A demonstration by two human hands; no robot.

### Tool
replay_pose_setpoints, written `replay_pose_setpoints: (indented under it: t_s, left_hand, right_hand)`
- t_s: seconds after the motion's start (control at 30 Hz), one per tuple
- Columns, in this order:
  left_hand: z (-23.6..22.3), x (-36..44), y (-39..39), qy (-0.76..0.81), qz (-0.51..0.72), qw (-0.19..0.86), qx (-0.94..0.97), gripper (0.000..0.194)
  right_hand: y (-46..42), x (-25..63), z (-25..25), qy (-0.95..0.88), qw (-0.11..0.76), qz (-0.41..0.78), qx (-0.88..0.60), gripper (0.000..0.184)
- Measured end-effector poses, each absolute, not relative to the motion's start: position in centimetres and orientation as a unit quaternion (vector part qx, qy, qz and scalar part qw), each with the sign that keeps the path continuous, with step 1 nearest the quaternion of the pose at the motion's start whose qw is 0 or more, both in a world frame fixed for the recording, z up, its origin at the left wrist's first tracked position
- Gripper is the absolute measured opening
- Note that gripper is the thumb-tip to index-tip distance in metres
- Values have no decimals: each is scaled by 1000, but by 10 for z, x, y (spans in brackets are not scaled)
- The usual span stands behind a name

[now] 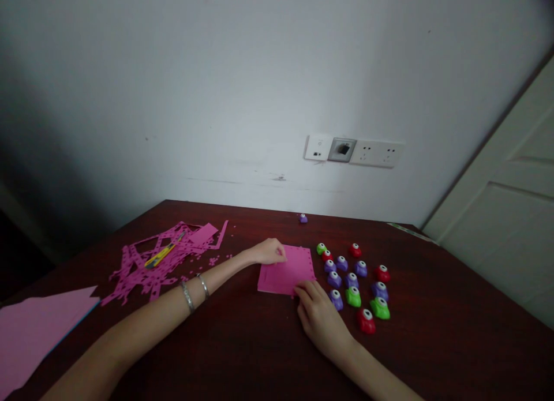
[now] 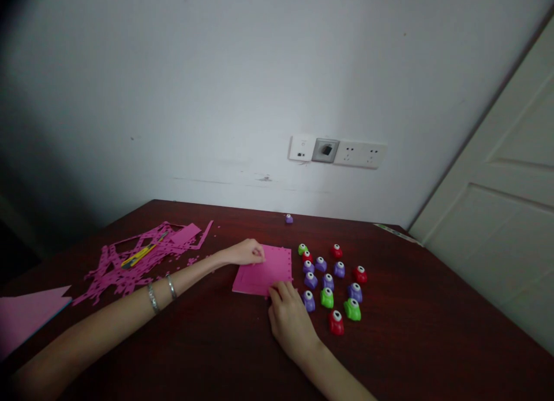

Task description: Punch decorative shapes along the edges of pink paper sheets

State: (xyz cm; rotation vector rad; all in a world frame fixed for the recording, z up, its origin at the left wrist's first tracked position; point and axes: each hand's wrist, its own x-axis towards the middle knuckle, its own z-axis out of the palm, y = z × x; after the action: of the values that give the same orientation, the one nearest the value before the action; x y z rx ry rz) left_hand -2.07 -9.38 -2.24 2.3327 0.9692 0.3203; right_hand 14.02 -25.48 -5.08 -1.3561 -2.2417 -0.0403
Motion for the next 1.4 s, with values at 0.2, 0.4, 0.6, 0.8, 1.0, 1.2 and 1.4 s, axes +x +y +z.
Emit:
replay_pose_setpoints:
  t_s: [0.2,0.4,0.6,0.8,1.0,1.2,1.4]
  left_hand:
    - [-12,16,-41,483,193,215,826,20]
    - [-12,55,18,532,215,168,802,34]
    - [-27,84,48,570,185,137,788,50]
    - [-35,98,56,578,168,119,790,42]
    - [-36,99,57,574,165,120,793,35]
    - [-39,100,57,572,179,126,791,36]
    - [-37,96,51,567,191,158,786,38]
  right_hand:
    - [-252,142,-53,-817,254,12,-517,33]
    - [-249,144,-52,-810,268,36,-520,31]
    - [-247,146,-50,-811,268,35,-519,33]
    - [-245,148,-51,-809,262,35,-525,33]
    - [-245,148,-51,-809,255,37,-528,33]
    - [-245,148,-51,-810,248,41,-530,33]
    - [-246,148,-51,-811,264,29,-522,31]
